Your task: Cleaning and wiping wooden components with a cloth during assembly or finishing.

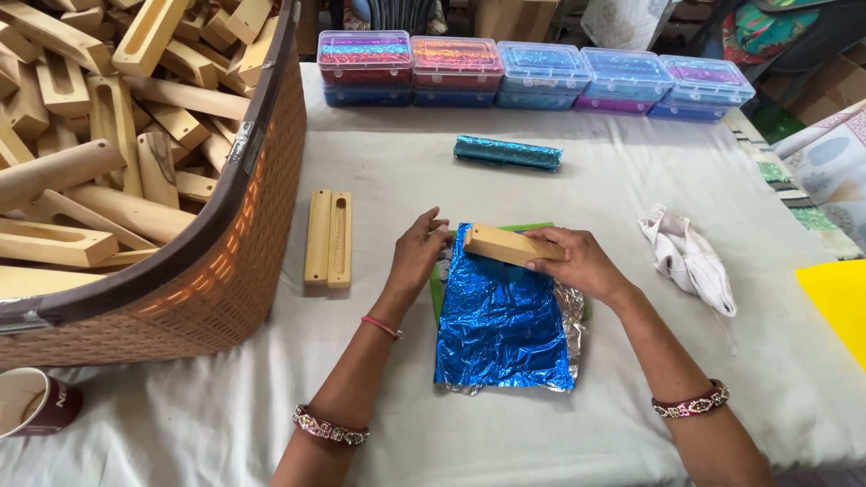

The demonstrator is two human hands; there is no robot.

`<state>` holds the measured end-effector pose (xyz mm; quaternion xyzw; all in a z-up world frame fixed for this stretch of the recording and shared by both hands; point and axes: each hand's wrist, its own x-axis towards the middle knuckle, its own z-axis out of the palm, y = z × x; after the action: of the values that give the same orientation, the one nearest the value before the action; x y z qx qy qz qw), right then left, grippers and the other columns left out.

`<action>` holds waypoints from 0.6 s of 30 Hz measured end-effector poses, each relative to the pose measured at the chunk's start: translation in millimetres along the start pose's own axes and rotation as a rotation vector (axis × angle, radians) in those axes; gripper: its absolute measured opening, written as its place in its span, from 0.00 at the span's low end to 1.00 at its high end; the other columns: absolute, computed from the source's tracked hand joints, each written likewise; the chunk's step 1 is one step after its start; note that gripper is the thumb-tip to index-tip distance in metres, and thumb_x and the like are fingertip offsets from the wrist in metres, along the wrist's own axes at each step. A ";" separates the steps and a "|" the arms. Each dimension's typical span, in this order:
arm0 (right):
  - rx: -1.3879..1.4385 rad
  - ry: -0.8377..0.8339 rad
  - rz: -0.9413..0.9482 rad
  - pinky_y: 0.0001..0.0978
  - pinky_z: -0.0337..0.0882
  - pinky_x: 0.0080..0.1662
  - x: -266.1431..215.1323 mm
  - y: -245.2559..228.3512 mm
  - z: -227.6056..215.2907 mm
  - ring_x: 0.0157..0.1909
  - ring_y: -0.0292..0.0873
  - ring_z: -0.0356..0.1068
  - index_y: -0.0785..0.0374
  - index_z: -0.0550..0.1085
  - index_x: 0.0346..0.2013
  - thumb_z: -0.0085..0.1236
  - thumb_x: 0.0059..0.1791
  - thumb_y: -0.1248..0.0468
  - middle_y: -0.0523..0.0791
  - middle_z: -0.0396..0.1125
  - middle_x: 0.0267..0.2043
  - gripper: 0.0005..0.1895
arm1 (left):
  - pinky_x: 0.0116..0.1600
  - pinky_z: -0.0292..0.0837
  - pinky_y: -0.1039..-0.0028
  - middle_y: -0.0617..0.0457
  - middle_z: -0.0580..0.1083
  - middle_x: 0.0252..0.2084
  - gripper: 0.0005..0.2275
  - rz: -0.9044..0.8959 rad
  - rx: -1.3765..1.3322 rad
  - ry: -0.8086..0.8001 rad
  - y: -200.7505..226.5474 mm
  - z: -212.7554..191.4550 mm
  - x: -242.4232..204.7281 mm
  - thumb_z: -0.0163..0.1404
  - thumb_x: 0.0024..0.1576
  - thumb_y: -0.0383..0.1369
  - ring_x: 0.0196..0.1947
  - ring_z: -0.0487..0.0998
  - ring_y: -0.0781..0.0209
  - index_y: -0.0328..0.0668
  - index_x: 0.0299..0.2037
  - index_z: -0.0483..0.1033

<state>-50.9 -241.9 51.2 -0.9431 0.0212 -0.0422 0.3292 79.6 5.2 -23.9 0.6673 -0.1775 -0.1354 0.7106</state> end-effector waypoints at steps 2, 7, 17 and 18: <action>0.012 -0.007 0.012 0.35 0.73 0.57 -2.1 -5.1 0.8 0.52 0.41 0.76 0.59 0.76 0.56 0.70 0.41 0.56 0.46 0.77 0.49 0.29 | 0.58 0.75 0.72 0.38 0.73 0.61 0.24 -0.025 0.005 0.001 -5.0 2.4 2.1 0.44 0.63 0.34 0.56 0.80 0.54 0.31 0.68 0.61; -0.092 0.000 0.005 0.36 0.72 0.57 -2.3 -11.7 2.5 0.51 0.45 0.76 0.56 0.76 0.56 0.70 0.42 0.58 0.48 0.76 0.49 0.28 | 0.51 0.78 0.72 0.39 0.77 0.56 0.24 -0.011 0.095 0.027 -5.7 6.2 8.0 0.46 0.61 0.34 0.50 0.82 0.55 0.30 0.67 0.64; -0.141 0.042 -0.029 0.39 0.72 0.58 -7.6 -16.8 5.2 0.53 0.49 0.75 0.54 0.75 0.57 0.69 0.42 0.59 0.48 0.75 0.52 0.28 | 0.50 0.77 0.66 0.45 0.81 0.47 0.27 -0.031 0.543 0.018 16.0 15.3 21.8 0.47 0.59 0.47 0.45 0.84 0.53 0.37 0.64 0.70; -0.122 0.047 -0.044 0.39 0.71 0.58 -7.6 -15.3 6.1 0.53 0.49 0.75 0.54 0.75 0.57 0.69 0.42 0.59 0.47 0.75 0.53 0.28 | 0.50 0.77 0.65 0.46 0.81 0.48 0.29 -0.035 0.592 0.010 16.9 16.7 23.0 0.47 0.58 0.50 0.46 0.83 0.53 0.38 0.64 0.70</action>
<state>-57.6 -225.6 55.4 -0.9605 0.0108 -0.0700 0.2693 92.3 -18.5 -4.7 0.8492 -0.1941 -0.0867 0.4835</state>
